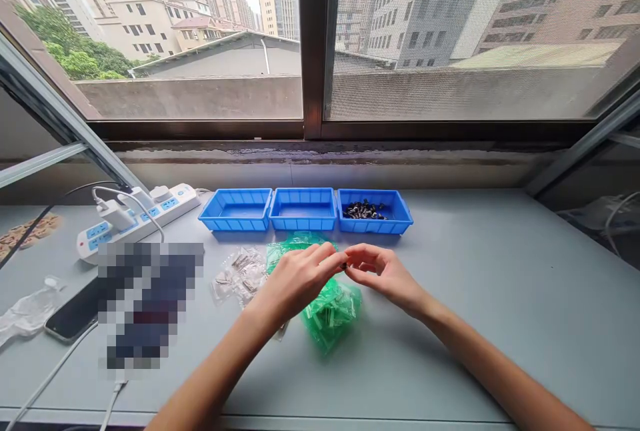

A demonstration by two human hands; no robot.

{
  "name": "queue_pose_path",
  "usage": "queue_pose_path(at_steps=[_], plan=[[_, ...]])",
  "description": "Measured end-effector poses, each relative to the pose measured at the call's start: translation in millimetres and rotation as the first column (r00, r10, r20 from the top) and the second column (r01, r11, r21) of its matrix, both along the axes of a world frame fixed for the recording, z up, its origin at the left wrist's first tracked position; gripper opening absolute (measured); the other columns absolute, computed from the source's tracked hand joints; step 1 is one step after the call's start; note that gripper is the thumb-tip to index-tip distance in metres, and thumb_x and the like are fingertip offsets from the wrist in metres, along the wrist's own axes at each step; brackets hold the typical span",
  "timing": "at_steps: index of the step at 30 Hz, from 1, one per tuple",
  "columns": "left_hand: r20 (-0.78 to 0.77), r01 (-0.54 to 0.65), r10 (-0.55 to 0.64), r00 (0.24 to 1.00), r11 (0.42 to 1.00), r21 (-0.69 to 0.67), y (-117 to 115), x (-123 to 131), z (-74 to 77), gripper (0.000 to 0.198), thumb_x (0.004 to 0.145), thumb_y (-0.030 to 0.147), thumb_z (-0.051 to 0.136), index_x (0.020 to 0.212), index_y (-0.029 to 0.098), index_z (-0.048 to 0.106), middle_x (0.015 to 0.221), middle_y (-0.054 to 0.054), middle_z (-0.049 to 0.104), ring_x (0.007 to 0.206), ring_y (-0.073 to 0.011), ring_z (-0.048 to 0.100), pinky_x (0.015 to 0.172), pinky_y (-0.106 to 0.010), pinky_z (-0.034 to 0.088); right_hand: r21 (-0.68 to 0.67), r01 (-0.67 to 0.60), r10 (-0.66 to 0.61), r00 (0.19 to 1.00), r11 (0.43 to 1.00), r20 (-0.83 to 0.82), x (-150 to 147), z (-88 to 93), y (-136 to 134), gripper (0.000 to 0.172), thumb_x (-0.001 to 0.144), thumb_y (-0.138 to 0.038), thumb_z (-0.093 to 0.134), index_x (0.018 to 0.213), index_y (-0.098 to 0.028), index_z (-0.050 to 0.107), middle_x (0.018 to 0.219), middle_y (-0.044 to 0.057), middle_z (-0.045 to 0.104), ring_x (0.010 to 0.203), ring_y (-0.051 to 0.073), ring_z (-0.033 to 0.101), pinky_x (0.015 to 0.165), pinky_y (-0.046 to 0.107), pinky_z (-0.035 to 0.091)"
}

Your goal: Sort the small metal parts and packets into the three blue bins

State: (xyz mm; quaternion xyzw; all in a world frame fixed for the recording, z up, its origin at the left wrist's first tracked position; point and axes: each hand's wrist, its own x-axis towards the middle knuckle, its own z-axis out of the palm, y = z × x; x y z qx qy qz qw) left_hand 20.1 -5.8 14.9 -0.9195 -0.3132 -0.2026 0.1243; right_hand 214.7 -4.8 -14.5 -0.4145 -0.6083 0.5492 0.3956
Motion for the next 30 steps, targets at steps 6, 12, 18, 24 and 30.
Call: queue_pose_path(at_steps=[6,12,18,24,30], plan=[[0.01,0.007,-0.008,1.0,1.0,0.018,-0.4,0.7,1.7,0.018,0.096,0.013,0.036,0.097,0.02,0.053,0.082,0.001,0.063,0.065,-0.0111,0.06,0.051,-0.022,0.04,-0.039,-0.022,0.023,0.999,0.999,0.036,-0.3,0.7,0.7,0.037,0.071,-0.056,0.07,0.081,-0.02,0.075,0.088,0.007,0.075,0.082,0.023,0.067,0.073,0.036,0.051],[0.008,0.005,-0.005,1.0,1.0,0.011,-0.6,-0.2,0.4,0.015,0.096,0.014,0.039,0.093,0.02,0.053,0.083,0.002,0.064,0.067,-0.0111,0.06,0.052,-0.022,0.04,-0.033,-0.006,0.008,0.999,0.999,0.048,-0.4,-1.1,1.0,0.034,0.071,-0.053,0.069,0.076,-0.02,0.075,0.082,0.006,0.075,0.077,0.022,0.066,0.069,0.033,0.05],[-0.001,-0.012,0.012,1.0,1.0,0.018,-0.2,-0.4,-0.8,0.016,0.094,0.011,0.042,0.094,0.021,0.054,0.083,0.003,0.062,0.062,-0.0103,0.057,0.049,-0.022,0.036,0.029,-0.027,0.025,0.996,0.999,0.085,0.2,-1.9,0.7,0.028,0.074,-0.046,0.066,0.076,-0.02,0.076,0.08,0.006,0.075,0.074,0.021,0.065,0.066,0.032,0.049],[0.006,-0.007,0.007,1.0,0.999,0.046,0.7,-0.4,0.6,0.016,0.098,0.02,0.039,0.092,0.02,0.054,0.081,0.002,0.062,0.062,-0.0106,0.058,0.048,-0.023,0.037,0.043,0.011,-0.016,0.995,0.999,0.104,0.4,-1.6,0.5,0.028,0.074,-0.046,0.066,0.078,-0.02,0.077,0.081,0.006,0.075,0.073,0.021,0.065,0.065,0.032,0.049],[0.002,0.0,0.0,1.0,0.998,0.055,-0.2,1.8,-1.8,0.025,0.101,0.029,0.035,0.087,0.018,0.052,0.078,0.002,0.061,0.062,-0.0107,0.06,0.049,-0.023,0.038,0.035,0.041,-0.044,0.994,0.999,0.103,0.6,-0.3,0.1,0.028,0.073,-0.046,0.068,0.077,-0.02,0.077,0.08,0.007,0.075,0.074,0.021,0.065,0.066,0.032,0.049]])
